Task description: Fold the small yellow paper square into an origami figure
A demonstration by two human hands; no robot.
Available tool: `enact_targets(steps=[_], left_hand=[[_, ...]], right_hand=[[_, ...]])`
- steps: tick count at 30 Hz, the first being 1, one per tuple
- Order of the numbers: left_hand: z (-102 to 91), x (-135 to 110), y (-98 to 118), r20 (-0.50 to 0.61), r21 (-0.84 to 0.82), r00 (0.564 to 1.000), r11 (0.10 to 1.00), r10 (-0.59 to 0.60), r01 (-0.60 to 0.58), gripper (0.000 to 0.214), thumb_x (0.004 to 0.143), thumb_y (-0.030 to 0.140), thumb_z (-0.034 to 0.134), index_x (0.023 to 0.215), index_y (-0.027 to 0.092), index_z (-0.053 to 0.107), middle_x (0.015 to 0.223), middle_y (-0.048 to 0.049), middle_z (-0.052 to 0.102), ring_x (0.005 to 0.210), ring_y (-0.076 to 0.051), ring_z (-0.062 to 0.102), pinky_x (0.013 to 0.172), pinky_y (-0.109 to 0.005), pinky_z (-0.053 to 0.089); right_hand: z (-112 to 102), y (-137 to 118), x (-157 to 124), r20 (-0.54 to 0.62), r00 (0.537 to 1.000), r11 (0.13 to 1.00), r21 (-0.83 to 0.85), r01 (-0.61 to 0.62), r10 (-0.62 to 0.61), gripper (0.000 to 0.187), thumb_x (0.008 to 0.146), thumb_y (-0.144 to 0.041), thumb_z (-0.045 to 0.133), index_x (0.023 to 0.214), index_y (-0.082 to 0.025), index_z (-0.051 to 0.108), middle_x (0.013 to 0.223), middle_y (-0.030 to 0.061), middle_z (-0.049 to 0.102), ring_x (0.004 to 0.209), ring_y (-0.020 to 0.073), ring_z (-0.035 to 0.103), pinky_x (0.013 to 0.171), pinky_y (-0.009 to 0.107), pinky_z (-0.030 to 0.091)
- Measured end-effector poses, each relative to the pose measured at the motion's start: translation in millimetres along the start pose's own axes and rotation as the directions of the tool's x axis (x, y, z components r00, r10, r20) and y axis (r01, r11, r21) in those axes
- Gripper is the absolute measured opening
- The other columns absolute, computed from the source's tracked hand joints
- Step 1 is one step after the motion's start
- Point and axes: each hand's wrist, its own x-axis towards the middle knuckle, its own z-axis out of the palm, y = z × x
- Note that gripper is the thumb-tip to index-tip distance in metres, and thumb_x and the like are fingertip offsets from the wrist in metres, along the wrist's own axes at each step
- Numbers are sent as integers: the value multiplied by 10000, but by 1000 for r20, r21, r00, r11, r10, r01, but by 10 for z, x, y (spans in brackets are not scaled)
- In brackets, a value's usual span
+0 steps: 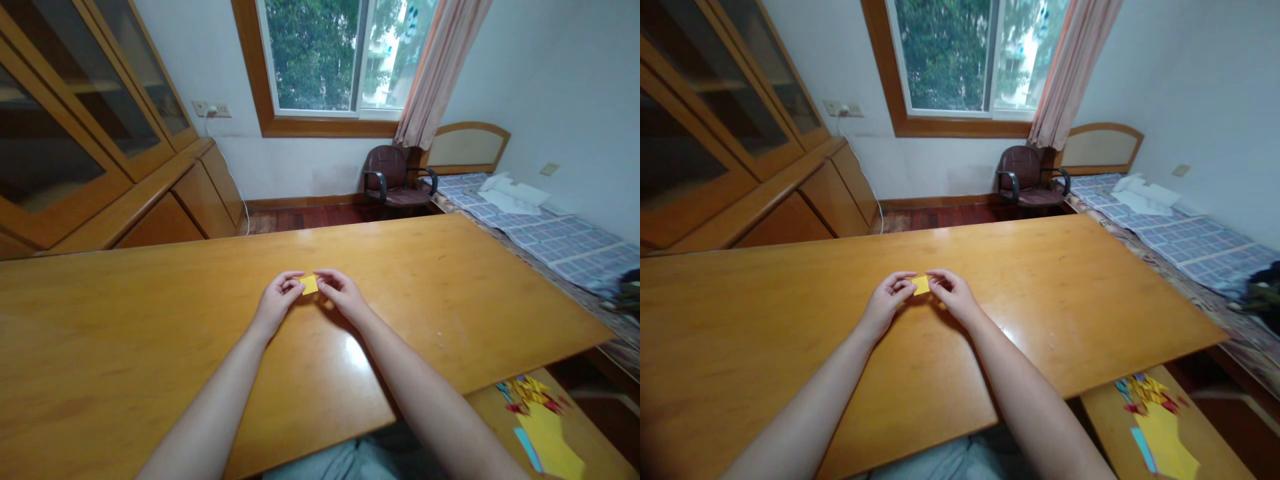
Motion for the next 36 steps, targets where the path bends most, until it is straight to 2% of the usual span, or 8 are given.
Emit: enact_targets(steps=[8,11,16,21,29,33,36], left_hand=[[15,-5,14,-14,16,1000,1000,-4,4,382,705,375,728,1014,167,645,694,22,584,687,-136,562,694,-251,454],[17,-4,19,-23,1,1000,1000,-6,6,378,707,372,728,1012,164,643,711,20,585,693,-130,562,692,-244,455],[20,-1,-1,-22,6,1000,1000,-8,8,389,706,384,725,1013,162,635,733,12,602,703,-136,578,686,-246,468],[27,-3,-7,-11,42,1000,999,23,-23,372,701,357,731,1002,160,638,720,19,584,704,-132,568,687,-242,464],[32,6,-14,-26,70,999,997,37,-35,384,692,346,729,1014,164,629,724,22,569,710,-133,562,703,-249,468],[37,-4,-28,-17,98,999,994,51,-49,389,695,351,726,1024,168,631,761,13,586,747,-142,582,744,-266,484],[40,-12,-47,7,107,999,993,50,-50,384,705,344,728,1038,176,634,791,3,617,767,-149,600,751,-268,487]], right_hand=[[-1,34,-5,5,1000,1000,-19,8,-8,354,770,-300,681,1112,-219,637,909,23,625,724,114,564,668,238,470],[-5,60,-9,16,1000,997,-79,14,-13,308,769,-295,682,1066,-223,643,940,22,632,679,104,556,620,230,468],[-12,34,-10,47,996,969,-233,79,-70,153,779,-308,682,891,-206,701,828,16,618,700,127,553,638,246,468],[-12,7,-13,43,998,970,-234,64,-56,168,788,-313,676,913,-208,714,829,18,614,681,127,552,630,249,471],[-27,0,25,33,995,954,-282,96,-91,142,799,-297,680,902,-225,744,865,26,655,772,150,583,727,275,461],[-29,4,42,21,991,943,-306,133,-133,115,809,-273,669,880,-225,746,884,34,677,849,171,606,803,298,456],[-34,30,40,4,992,947,-295,125,-129,121,810,-276,666,895,-228,737,894,29,681,836,167,609,804,296,458]])
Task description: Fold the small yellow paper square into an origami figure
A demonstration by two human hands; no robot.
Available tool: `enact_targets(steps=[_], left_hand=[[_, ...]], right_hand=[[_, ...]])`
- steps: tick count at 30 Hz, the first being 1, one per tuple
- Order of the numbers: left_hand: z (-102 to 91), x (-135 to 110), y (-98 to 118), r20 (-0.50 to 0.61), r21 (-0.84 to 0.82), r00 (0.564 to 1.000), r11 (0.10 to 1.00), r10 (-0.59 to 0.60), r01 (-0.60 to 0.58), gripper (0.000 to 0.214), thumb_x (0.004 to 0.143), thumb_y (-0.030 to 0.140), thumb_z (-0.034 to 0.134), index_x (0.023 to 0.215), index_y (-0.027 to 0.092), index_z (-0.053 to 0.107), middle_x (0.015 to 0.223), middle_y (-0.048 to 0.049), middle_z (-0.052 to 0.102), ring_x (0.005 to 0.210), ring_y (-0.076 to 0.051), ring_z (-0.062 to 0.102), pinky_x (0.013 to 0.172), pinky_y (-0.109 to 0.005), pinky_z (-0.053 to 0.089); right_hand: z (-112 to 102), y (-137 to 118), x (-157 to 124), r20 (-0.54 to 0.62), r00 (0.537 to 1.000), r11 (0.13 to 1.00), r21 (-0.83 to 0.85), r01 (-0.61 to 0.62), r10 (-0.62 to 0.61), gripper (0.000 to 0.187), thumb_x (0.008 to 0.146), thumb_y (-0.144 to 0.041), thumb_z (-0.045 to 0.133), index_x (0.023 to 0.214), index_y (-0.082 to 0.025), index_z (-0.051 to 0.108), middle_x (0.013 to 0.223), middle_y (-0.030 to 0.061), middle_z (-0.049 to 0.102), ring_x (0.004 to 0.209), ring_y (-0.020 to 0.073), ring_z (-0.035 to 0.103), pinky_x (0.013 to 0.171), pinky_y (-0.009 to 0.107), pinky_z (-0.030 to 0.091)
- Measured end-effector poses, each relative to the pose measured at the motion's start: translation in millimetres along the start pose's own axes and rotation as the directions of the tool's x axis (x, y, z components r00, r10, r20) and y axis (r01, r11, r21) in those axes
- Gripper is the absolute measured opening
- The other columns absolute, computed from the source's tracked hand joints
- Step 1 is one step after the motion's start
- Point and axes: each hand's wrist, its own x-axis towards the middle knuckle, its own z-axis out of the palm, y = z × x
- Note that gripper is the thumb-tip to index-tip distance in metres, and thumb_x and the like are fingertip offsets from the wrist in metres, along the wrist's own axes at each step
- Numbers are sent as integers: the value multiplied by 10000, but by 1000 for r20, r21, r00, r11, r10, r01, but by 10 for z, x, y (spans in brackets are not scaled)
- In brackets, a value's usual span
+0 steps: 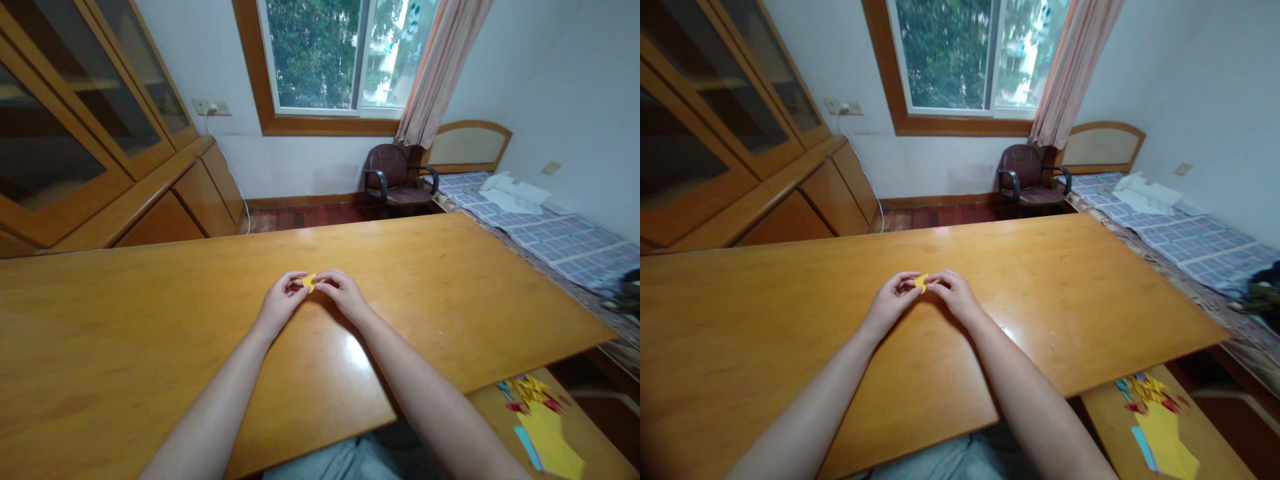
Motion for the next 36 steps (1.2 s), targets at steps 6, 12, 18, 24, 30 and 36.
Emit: enact_targets(steps=[6,12,18,24,30,36], left_hand=[[7,-15,11,28,2,1000,1000,-12,12,373,714,345,727,1038,181,638,796,-1,643,774,-154,613,759,-271,487],[4,-26,4,25,36,1000,999,7,-8,361,729,334,719,1051,187,650,834,-15,660,799,-160,624,775,-277,494],[18,-48,-4,35,92,999,995,40,-43,338,757,333,701,1057,186,652,891,-30,666,840,-166,631,795,-278,503],[23,-54,17,46,74,998,996,40,-43,345,783,362,682,1070,177,635,889,-26,651,844,-160,623,804,-278,503],[17,-44,-35,57,58,998,998,21,-24,383,757,360,715,1083,179,627,887,-23,640,847,-159,613,804,-279,498],[23,-52,-14,60,54,998,998,10,-13,383,752,355,716,1078,173,630,892,-31,648,848,-165,620,803,-286,498]], right_hand=[[13,63,-1,-21,999,998,56,-35,37,110,780,-306,690,830,-210,710,858,21,667,811,162,600,774,286,459],[21,55,4,-31,997,995,80,-63,65,107,775,-303,685,787,-197,680,824,13,657,781,154,593,753,275,457],[31,8,-7,-32,989,982,124,-142,147,124,771,-308,674,797,-187,665,778,5,658,716,139,579,693,255,447],[31,-33,-17,-24,988,980,133,-151,155,145,765,-321,681,798,-183,654,778,4,654,702,131,573,674,245,449],[41,-13,-31,6,981,958,213,-192,195,174,770,-330,683,852,-187,629,732,-8,632,605,115,564,569,230,448],[52,24,-41,5,979,948,248,-200,206,203,777,-327,686,903,-193,603,719,-17,623,596,112,575,562,228,458]])
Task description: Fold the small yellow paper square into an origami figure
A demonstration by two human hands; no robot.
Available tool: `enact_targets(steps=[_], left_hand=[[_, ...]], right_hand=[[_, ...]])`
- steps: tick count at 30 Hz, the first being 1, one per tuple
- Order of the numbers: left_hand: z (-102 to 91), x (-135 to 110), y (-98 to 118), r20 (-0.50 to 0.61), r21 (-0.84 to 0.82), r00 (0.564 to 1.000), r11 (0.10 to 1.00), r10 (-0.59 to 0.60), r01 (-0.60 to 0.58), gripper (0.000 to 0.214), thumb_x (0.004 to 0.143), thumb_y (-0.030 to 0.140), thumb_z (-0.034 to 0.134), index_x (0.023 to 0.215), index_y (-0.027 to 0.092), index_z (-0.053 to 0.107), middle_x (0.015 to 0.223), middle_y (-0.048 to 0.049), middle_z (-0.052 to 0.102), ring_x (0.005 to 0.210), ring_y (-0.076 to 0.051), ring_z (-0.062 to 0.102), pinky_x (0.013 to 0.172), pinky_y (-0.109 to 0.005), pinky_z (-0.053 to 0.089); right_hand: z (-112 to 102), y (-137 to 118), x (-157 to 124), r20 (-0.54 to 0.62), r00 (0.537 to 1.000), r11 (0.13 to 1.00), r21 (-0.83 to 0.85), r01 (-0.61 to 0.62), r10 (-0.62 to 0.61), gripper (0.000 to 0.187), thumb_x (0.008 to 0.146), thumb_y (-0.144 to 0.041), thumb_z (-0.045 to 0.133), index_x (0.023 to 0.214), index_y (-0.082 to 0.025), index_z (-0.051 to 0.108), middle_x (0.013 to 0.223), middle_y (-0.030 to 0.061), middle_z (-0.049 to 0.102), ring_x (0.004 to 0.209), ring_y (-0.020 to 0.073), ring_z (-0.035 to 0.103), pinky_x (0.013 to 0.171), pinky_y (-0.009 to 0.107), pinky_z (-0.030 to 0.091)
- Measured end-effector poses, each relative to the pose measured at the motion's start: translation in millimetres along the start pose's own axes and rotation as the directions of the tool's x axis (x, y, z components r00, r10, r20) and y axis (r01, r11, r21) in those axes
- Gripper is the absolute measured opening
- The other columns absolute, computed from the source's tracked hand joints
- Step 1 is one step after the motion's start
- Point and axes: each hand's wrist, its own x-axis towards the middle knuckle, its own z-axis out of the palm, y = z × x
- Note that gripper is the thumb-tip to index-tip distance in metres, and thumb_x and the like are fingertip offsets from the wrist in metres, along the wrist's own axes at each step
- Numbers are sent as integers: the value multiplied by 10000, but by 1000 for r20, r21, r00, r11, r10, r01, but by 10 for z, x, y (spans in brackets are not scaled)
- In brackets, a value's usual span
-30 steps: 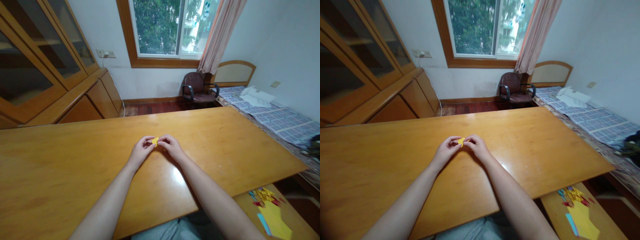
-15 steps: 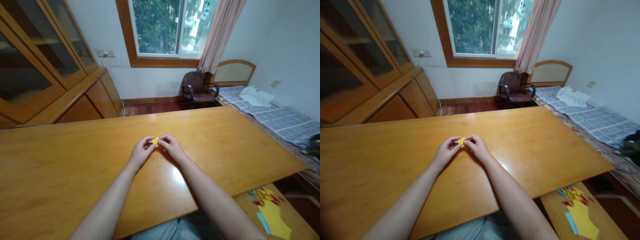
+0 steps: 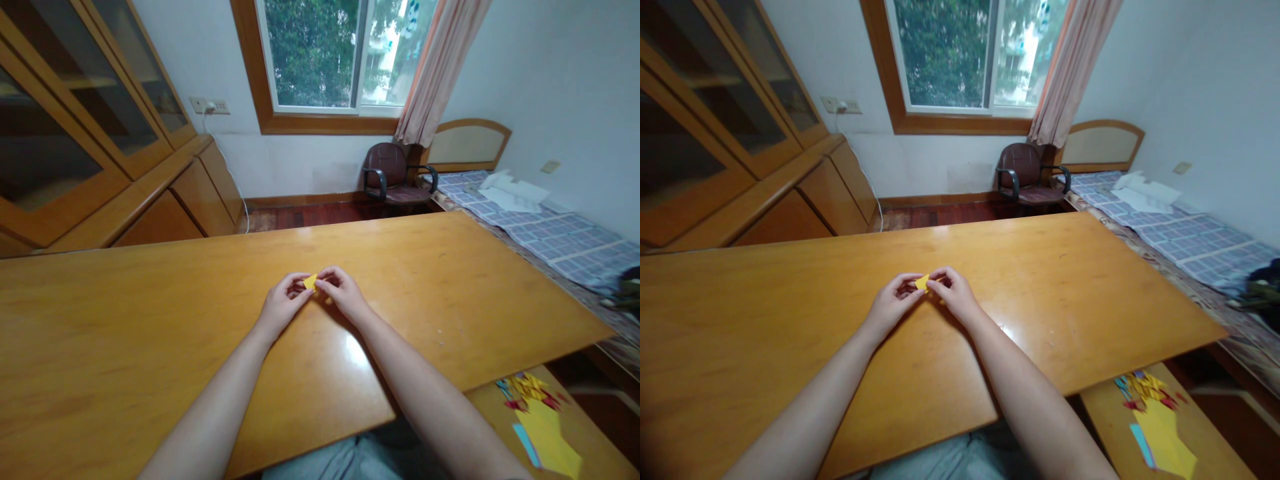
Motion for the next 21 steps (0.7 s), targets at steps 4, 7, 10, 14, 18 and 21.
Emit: enact_targets(steps=[4,7,10,14,18,21], left_hand=[[-4,0,-15,4,-2,1000,1000,1,-1,392,753,348,720,1095,179,629,905,-33,648,854,-166,623,814,-294,500],[-6,1,-34,1,-1,1000,1000,6,-6,389,753,345,721,1096,185,630,900,-30,645,854,-164,621,815,-292,502],[-5,1,-41,5,-11,1000,1000,14,-14,387,756,343,719,1100,189,630,905,-29,647,858,-161,623,818,-288,502],[-6,7,-48,18,-19,1000,1000,10,-10,421,737,342,736,1114,188,625,865,-17,639,812,-152,623,768,-271,509],[-4,19,-64,15,-18,1000,1000,8,-8,432,736,339,737,1122,188,617,843,-8,636,794,-147,622,753,-260,506],[-3,24,-71,9,-24,1000,1000,-1,1,422,741,340,731,1116,188,613,855,-10,640,812,-153,628,774,-271,506]], right_hand=[[2,-9,-3,0,1000,1000,1,4,-4,202,780,-324,683,903,-191,593,713,-17,621,602,116,580,565,232,461],[0,-11,-4,-7,1000,1000,-5,13,-13,206,779,-328,683,902,-191,591,726,-16,621,615,117,584,579,235,465],[-3,-11,-5,-11,1000,1000,-15,25,-25,206,784,-335,677,907,-193,593,746,-13,628,631,119,589,598,239,468],[0,-17,-4,-17,999,999,-29,35,-35,204,775,-342,683,889,-194,597,736,-20,623,617,113,572,584,232,454],[5,-15,-5,-8,1000,1000,-14,25,-25,199,780,-337,679,891,-197,593,701,-23,614,594,118,572,563,233,448],[6,-18,-10,0,1000,1000,1,27,-27,186,796,-333,664,899,-197,590,697,-18,625,590,120,581,569,238,457]])
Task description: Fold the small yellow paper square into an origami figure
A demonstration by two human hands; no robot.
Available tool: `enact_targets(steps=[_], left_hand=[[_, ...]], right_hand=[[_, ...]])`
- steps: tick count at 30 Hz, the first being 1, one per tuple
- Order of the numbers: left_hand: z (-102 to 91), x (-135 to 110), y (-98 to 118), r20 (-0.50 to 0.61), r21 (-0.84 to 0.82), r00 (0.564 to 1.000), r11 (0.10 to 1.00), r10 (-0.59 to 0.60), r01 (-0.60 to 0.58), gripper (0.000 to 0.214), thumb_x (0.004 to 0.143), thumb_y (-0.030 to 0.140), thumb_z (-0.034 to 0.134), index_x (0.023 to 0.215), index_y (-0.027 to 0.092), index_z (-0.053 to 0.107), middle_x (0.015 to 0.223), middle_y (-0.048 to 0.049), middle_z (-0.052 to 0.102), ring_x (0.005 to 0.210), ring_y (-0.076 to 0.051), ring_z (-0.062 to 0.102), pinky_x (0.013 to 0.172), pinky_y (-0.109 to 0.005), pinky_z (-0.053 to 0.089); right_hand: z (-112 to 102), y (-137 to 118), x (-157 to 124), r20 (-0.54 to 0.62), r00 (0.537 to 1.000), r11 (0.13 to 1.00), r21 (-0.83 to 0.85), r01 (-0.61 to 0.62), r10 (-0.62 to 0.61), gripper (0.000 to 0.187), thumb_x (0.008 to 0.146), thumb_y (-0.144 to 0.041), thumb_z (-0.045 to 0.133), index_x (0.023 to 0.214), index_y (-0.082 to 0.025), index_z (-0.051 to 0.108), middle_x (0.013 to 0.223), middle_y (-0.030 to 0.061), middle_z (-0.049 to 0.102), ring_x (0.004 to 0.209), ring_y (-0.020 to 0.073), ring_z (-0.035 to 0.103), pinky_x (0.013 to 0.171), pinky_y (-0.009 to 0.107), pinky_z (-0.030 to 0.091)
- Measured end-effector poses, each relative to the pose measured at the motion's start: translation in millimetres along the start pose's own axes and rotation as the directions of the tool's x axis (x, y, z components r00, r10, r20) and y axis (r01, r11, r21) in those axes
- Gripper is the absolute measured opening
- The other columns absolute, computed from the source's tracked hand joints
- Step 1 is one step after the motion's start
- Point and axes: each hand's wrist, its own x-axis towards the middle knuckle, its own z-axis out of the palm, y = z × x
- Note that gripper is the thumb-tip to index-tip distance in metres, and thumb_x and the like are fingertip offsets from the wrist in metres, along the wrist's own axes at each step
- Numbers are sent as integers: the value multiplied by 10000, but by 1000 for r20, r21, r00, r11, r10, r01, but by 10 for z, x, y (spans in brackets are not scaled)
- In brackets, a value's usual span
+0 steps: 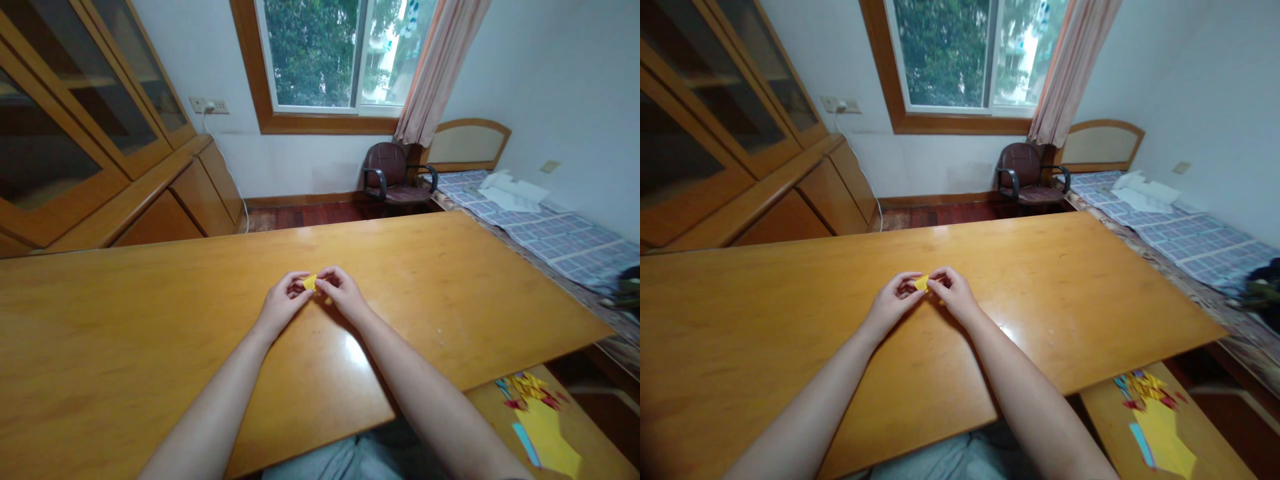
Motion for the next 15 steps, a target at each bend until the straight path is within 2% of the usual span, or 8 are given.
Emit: enact_targets(steps=[9,15], left_hand=[[-7,18,1,-14,-34,1000,999,-11,11,414,738,349,730,1096,180,608,871,-14,630,830,-153,617,808,-286,505],[-4,19,45,-28,-9,999,1000,-16,16,417,720,362,737,1074,175,620,817,1,610,789,-146,607,767,-274,503]], right_hand=[[1,-52,-22,3,1000,996,-79,28,-28,188,815,-344,646,918,-190,615,703,-12,646,603,118,593,590,234,462],[8,-71,-12,-8,999,987,-157,32,-34,161,788,-328,670,871,-191,650,747,1,646,623,120,579,591,238,459]])
